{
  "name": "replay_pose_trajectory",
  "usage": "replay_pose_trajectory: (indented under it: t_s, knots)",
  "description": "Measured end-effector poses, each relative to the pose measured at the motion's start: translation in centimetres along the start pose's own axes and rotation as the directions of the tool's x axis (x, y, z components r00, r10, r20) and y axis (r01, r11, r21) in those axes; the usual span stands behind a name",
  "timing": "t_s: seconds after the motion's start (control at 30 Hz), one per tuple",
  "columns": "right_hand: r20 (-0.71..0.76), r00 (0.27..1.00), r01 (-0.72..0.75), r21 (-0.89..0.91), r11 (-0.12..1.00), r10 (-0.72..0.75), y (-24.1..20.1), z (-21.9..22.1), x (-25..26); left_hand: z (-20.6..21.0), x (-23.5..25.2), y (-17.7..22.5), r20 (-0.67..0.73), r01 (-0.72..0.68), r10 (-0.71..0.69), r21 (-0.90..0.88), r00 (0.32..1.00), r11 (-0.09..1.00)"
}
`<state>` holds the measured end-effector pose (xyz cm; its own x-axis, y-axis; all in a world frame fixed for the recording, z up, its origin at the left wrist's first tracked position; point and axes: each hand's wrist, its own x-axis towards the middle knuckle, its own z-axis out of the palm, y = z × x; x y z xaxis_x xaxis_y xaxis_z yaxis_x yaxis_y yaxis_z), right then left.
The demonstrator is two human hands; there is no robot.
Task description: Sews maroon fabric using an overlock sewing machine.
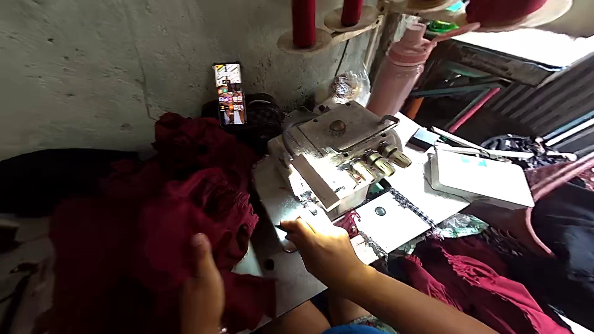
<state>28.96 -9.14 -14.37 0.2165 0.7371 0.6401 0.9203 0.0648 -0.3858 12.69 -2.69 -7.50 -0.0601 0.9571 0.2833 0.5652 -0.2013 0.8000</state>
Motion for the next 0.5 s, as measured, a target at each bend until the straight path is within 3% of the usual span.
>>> replay_pose_trajectory:
  t_s: [0.1,0.2,0.3,0.37,0.43,0.5]
  knots:
    - [0.071,0.996,0.030,0.247,0.969,-0.048,-3.2,1.0,0.1,-3.6,3.2,-2.0,-0.122,-0.013,-0.029,-0.325,0.992,0.946]
    - [0.088,0.994,0.015,0.518,0.855,-0.070,-6.3,4.8,1.3,-5.2,3.6,-1.5,-0.117,-0.029,-0.042,-0.544,0.992,0.839]
    - [0.156,0.988,-0.076,0.492,0.867,-0.002,-8.4,8.6,3.4,-6.9,3.2,-0.6,-0.084,-0.047,-0.009,-0.639,0.996,0.768]
    - [0.249,0.968,-0.120,0.404,0.907,0.017,-8.4,10.4,5.0,-9.0,3.8,-0.8,-0.100,-0.084,0.023,-0.669,0.995,0.739]
    - [0.250,0.968,-0.121,0.436,0.892,0.009,-8.1,10.9,6.6,-11.3,4.9,-1.8,-0.122,-0.146,0.089,-0.621,0.989,0.770]
    - [0.265,0.964,-0.182,0.617,0.766,0.016,-8.2,9.0,9.0,-12.7,5.8,-3.6,-0.010,-0.244,0.258,-0.359,0.966,0.901]
